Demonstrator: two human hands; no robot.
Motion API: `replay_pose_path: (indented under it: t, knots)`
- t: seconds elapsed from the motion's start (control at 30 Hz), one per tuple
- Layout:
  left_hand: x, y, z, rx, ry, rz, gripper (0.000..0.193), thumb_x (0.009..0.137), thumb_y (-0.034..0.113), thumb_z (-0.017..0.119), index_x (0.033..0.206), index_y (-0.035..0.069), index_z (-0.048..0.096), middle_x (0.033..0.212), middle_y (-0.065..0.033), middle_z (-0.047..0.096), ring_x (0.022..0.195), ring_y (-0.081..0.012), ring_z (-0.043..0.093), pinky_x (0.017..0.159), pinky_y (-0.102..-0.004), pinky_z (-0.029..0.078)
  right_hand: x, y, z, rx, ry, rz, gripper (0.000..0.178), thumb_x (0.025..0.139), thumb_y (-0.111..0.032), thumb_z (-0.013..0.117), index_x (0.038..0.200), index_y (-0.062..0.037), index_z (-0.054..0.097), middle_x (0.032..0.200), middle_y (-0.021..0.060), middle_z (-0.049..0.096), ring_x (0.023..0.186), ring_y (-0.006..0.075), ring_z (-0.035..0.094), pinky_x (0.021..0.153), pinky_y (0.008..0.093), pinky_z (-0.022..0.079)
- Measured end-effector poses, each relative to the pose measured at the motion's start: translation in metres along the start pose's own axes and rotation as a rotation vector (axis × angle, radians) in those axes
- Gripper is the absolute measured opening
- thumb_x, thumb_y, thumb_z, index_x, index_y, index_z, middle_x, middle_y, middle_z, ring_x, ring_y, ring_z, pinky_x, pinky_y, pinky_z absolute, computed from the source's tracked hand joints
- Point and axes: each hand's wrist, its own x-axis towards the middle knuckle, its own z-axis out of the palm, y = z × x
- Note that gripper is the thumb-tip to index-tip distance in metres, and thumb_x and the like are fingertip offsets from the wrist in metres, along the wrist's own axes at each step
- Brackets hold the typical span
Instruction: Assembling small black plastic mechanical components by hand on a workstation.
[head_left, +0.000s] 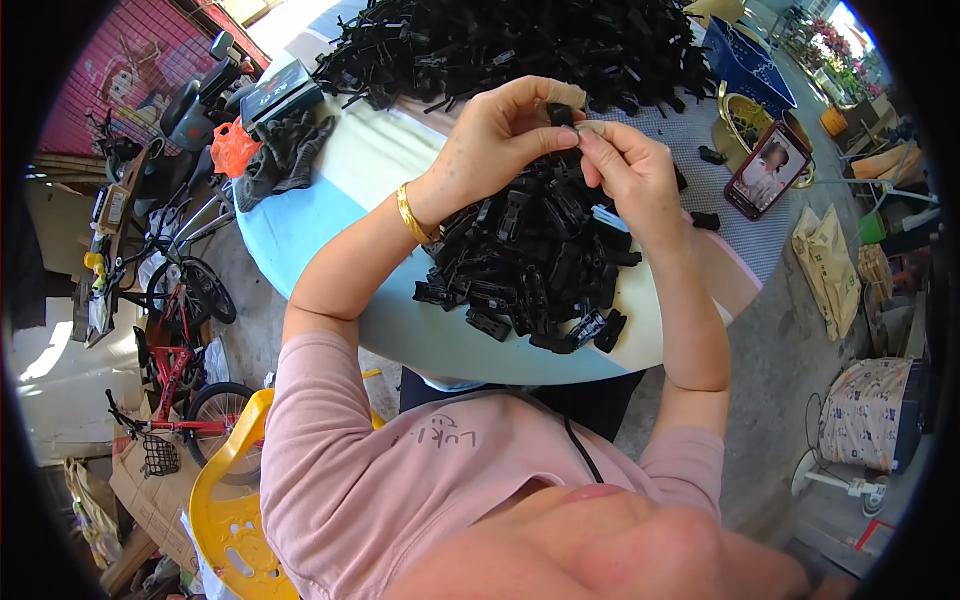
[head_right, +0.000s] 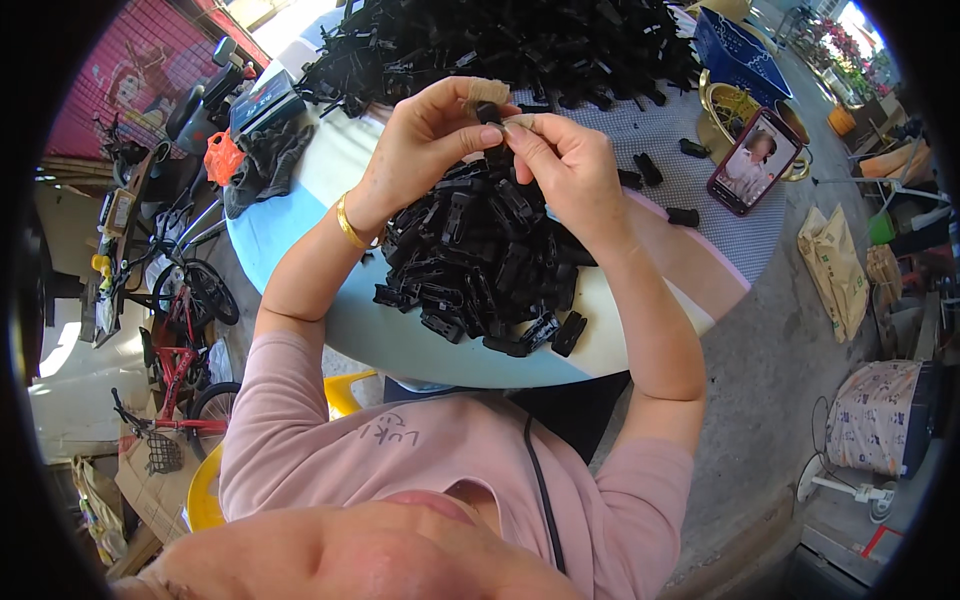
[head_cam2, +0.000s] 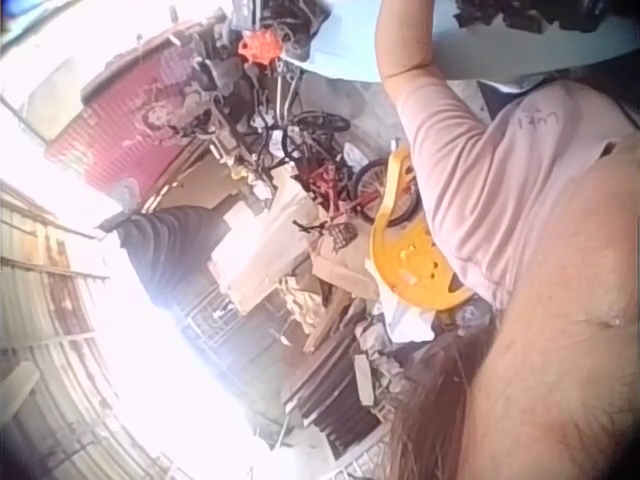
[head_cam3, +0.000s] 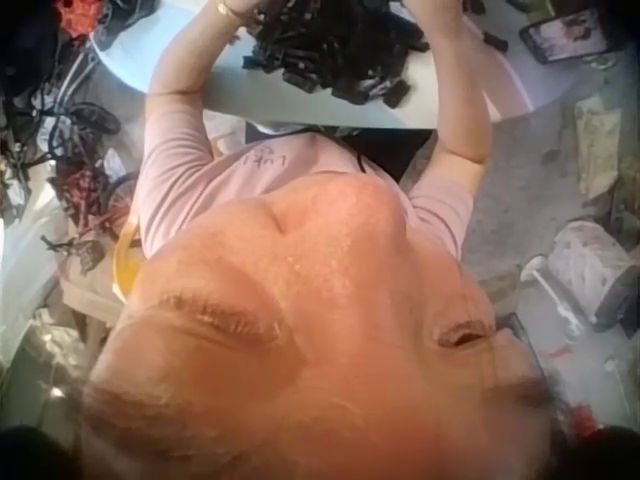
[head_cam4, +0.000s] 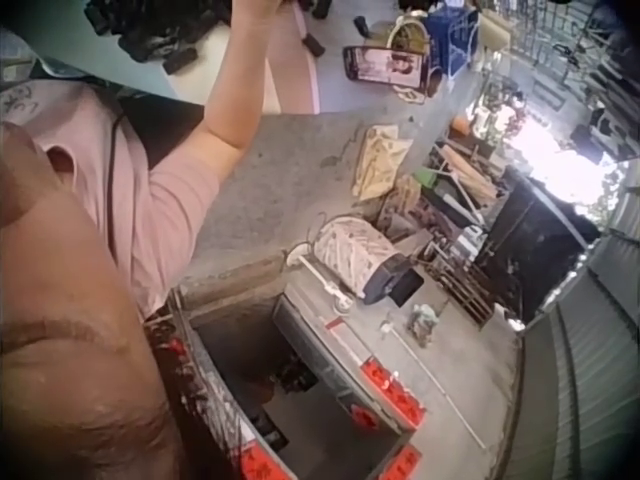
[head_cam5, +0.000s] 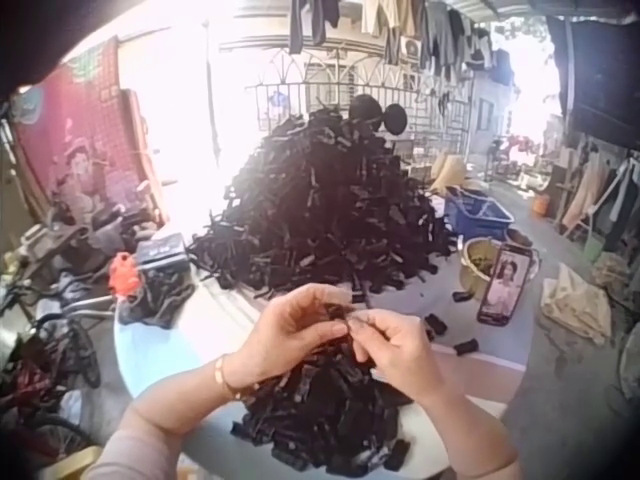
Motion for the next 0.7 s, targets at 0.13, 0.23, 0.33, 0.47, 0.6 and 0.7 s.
replay_pose_path:
  t: [0.13, 0.23, 0.33, 0.47, 0.6, 0.7]
  knots:
    - [-0.004, -0.004, 0.002, 0.062, 0.040, 0.029, 0.025, 0.079, -0.001, 0.062, 0.103, 0.000, 0.054, 0.097, -0.0060, 0.062, 0.086, -0.0079, 0.057, 0.070, -0.0198, 0.049, -0.001, 0.007, 0.007, -0.062, 0.045, -0.117, 0.017, 0.088, -0.014, 0.053, 0.093, 0.0000, 0.062, 0.060, -0.0045, 0.049, 0.052, 0.0005, 0.039, 0.046, 0.0149, 0.027]
    - [-0.007, -0.013, 0.004, 0.175, 0.099, 0.088, 0.025, 0.078, 0.000, 0.063, 0.102, 0.000, 0.054, 0.097, -0.0058, 0.062, 0.083, -0.0072, 0.058, 0.068, -0.0191, 0.048, -0.002, 0.007, 0.007, -0.079, 0.074, -0.099, 0.018, 0.088, -0.014, 0.053, 0.092, 0.0008, 0.062, 0.060, -0.0041, 0.049, 0.053, 0.0010, 0.040, 0.048, 0.0150, 0.029]
    - [-0.001, -0.008, 0.002, 0.352, 0.109, 0.135, 0.033, 0.075, 0.004, 0.068, 0.105, 0.002, 0.055, 0.085, -0.0053, 0.062, 0.074, -0.0062, 0.058, 0.064, -0.0194, 0.048, 0.003, 0.006, 0.002, -0.088, 0.029, -0.049, 0.017, 0.088, -0.014, 0.053, 0.091, 0.0004, 0.062, 0.060, -0.0034, 0.048, 0.052, 0.0009, 0.039, 0.046, 0.0150, 0.027]
    - [0.007, 0.013, -0.017, 0.407, -0.081, 0.035, 0.044, 0.072, 0.010, 0.072, 0.112, 0.006, 0.054, 0.075, -0.0057, 0.063, 0.067, -0.0064, 0.057, 0.061, -0.0209, 0.048, 0.010, 0.011, -0.012, 0.221, 0.036, 0.067, 0.018, 0.088, -0.015, 0.053, 0.092, 0.0003, 0.062, 0.059, -0.0038, 0.046, 0.048, 0.0001, 0.034, 0.042, 0.0152, 0.022]
    - [0.025, -0.023, -0.042, 0.276, -0.231, -0.130, 0.044, 0.081, 0.012, 0.063, 0.122, 0.002, 0.048, 0.094, -0.0060, 0.062, 0.081, -0.0093, 0.057, 0.075, -0.0244, 0.048, 0.016, 0.017, -0.020, 0.186, 0.210, -0.020, 0.020, 0.088, -0.016, 0.053, 0.095, 0.0008, 0.062, 0.057, -0.0044, 0.044, 0.046, -0.0007, 0.030, 0.040, 0.0152, 0.018]
    - [0.030, -0.082, -0.053, 0.893, -0.066, 0.046, 0.042, 0.075, 0.019, 0.066, 0.114, 0.006, 0.055, 0.098, -0.0115, 0.062, 0.088, -0.0218, 0.058, 0.081, -0.0302, 0.045, 0.016, 0.023, -0.010, 0.006, 0.185, -0.065, 0.019, 0.087, -0.015, 0.054, 0.093, 0.0008, 0.063, 0.059, -0.0045, 0.047, 0.050, 0.0007, 0.036, 0.044, 0.0156, 0.026]
